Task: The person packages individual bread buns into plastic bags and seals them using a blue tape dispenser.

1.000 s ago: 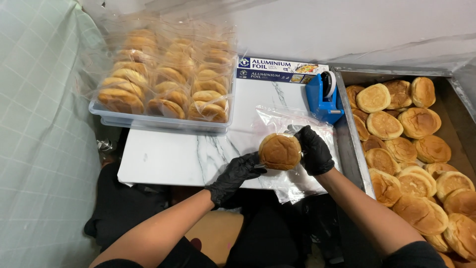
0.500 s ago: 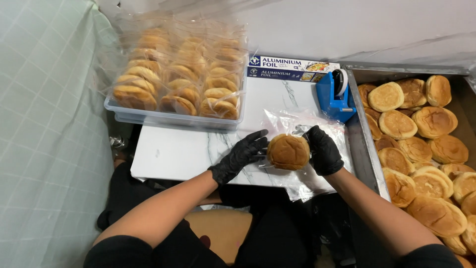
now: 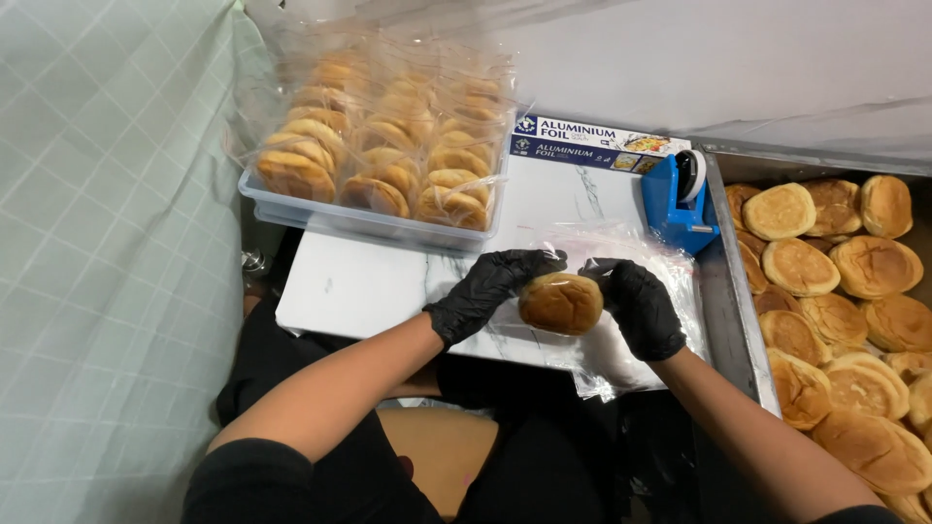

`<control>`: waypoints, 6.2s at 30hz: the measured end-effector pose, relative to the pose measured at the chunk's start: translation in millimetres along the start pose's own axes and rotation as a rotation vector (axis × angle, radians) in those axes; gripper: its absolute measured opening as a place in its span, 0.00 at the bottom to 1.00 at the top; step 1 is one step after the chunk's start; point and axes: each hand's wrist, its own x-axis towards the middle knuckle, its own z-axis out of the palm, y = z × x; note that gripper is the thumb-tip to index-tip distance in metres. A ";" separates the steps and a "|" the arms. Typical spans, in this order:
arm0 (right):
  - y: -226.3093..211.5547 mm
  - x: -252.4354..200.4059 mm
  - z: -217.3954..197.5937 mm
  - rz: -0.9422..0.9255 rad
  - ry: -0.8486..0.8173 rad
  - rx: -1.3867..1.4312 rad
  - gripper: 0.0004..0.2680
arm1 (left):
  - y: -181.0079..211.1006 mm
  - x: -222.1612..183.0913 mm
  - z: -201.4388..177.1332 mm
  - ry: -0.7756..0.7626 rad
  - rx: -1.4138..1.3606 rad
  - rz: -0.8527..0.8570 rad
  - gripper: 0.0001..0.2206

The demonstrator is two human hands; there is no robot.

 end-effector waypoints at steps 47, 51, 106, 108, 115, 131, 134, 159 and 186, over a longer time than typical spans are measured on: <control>-9.3 6.3 4.0 0.045 0.096 -0.208 0.06 | 24.6 -24.5 12.6 0.081 -0.274 -0.129 0.12; -22.1 3.8 11.8 0.026 0.090 -0.261 0.04 | 26.1 -26.5 14.5 0.093 -0.273 -0.117 0.12; 4.5 -3.9 25.3 0.257 -0.128 0.016 0.19 | 30.5 -18.2 1.9 0.114 -0.354 -0.036 0.12; -5.6 -4.7 32.8 0.258 -0.031 0.052 0.15 | 32.8 -16.1 2.3 0.115 -0.300 0.000 0.12; -5.3 3.4 19.5 0.185 0.002 0.011 0.13 | 41.8 -2.6 -20.8 0.193 -0.402 0.132 0.13; -20.5 -4.6 32.1 0.198 0.125 0.086 0.08 | 0.7 -23.4 -54.7 -0.021 0.289 -0.058 0.14; -12.0 -9.8 34.3 0.225 0.101 0.008 0.10 | -13.1 -25.5 -48.1 -0.023 0.173 -0.120 0.25; 6.6 -7.3 10.3 0.269 -0.360 -0.180 0.14 | 204.9 -64.1 -259.4 0.514 0.878 0.176 0.17; 0.1 -4.5 19.0 0.348 -0.281 -0.270 0.12 | 200.1 -42.9 -292.3 0.417 1.136 0.164 0.29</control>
